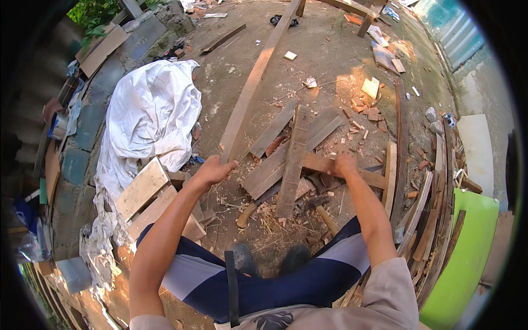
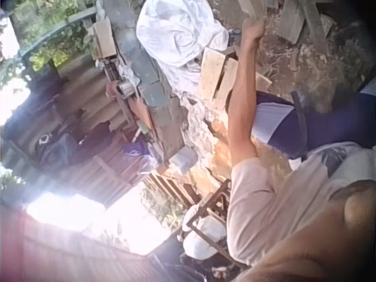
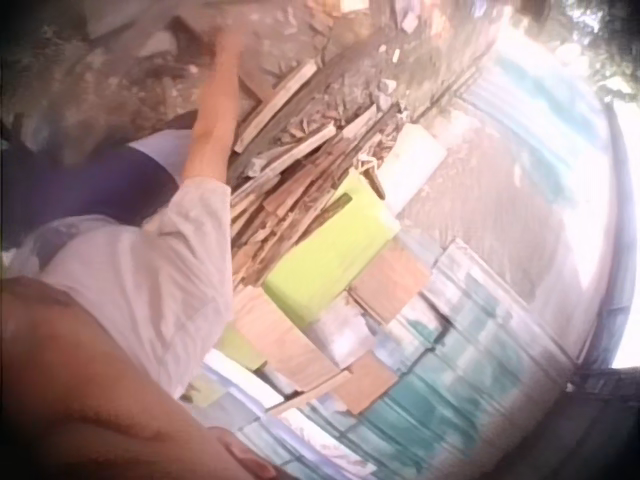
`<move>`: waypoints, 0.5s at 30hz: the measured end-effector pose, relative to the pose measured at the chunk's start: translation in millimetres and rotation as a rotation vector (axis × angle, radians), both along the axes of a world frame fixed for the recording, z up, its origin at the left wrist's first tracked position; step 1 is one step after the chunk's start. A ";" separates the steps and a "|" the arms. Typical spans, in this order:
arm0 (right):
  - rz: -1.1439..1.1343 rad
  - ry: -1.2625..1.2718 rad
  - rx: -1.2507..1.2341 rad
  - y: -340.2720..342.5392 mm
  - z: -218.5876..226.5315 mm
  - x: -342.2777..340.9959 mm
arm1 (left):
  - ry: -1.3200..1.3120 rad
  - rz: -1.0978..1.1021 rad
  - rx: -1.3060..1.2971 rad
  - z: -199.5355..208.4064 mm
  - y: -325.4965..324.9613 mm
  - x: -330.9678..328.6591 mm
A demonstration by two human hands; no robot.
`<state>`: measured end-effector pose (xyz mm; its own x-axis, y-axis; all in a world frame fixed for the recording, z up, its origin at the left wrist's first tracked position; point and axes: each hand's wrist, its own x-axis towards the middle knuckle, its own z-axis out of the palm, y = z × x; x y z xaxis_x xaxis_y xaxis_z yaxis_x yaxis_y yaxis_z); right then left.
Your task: The person assembles a wooden frame by hammering nails into intersecting wooden planks. They position the planks, drive nails with a hammer, and adjust the frame on the ground.
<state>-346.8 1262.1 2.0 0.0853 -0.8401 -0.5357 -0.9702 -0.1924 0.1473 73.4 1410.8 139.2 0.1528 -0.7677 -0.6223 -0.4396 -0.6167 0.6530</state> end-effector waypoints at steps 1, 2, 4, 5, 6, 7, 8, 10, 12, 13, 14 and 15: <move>-0.022 -0.065 0.115 -12.8 -1.5 -13.6 | 0.010 0.034 -0.011 3.8 0.6 -3.3; -0.041 -0.130 0.236 -18.0 -6.7 -24.5 | 0.017 0.071 -0.017 4.8 3.8 -4.1; -0.014 -0.300 0.259 -19.2 -27.9 -52.1 | 0.009 0.101 -0.061 2.4 5.3 -7.0; -0.001 -0.383 0.269 -19.0 -32.5 -54.9 | -0.026 0.095 -0.073 6.6 7.4 -10.4; -0.007 -0.363 0.273 -21.3 -37.3 -55.7 | -0.061 0.087 -0.085 10.8 8.4 -13.9; -0.008 -0.345 0.278 -22.5 -38.9 -51.0 | -0.065 0.099 -0.090 12.8 10.4 -13.7; -0.011 -0.326 0.282 -23.5 -39.8 -47.5 | -0.069 0.110 -0.095 14.8 11.1 -13.3; 0.035 -0.406 0.275 -16.0 -38.5 -51.9 | -0.073 0.126 -0.102 19.6 11.6 -15.4; 0.115 -0.425 0.276 -8.8 -38.6 -54.6 | -0.073 0.136 -0.108 25.5 10.0 -19.6; 0.175 -0.408 0.277 -5.5 -33.2 -48.7 | -0.098 0.118 -0.115 28.4 9.0 -18.6; 0.235 -0.390 0.283 0.1 -28.4 -42.2 | -0.123 0.101 -0.116 28.6 9.4 -16.9; 0.272 -0.379 0.246 5.2 -22.8 -36.1 | -0.148 0.082 -0.117 28.7 9.9 -15.4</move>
<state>-382.9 1267.3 -20.8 0.5084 -0.6143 -0.6035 -0.8570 -0.4292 -0.2851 58.0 1420.7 167.8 0.3009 -0.8148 -0.4956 -0.4871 -0.5781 0.6546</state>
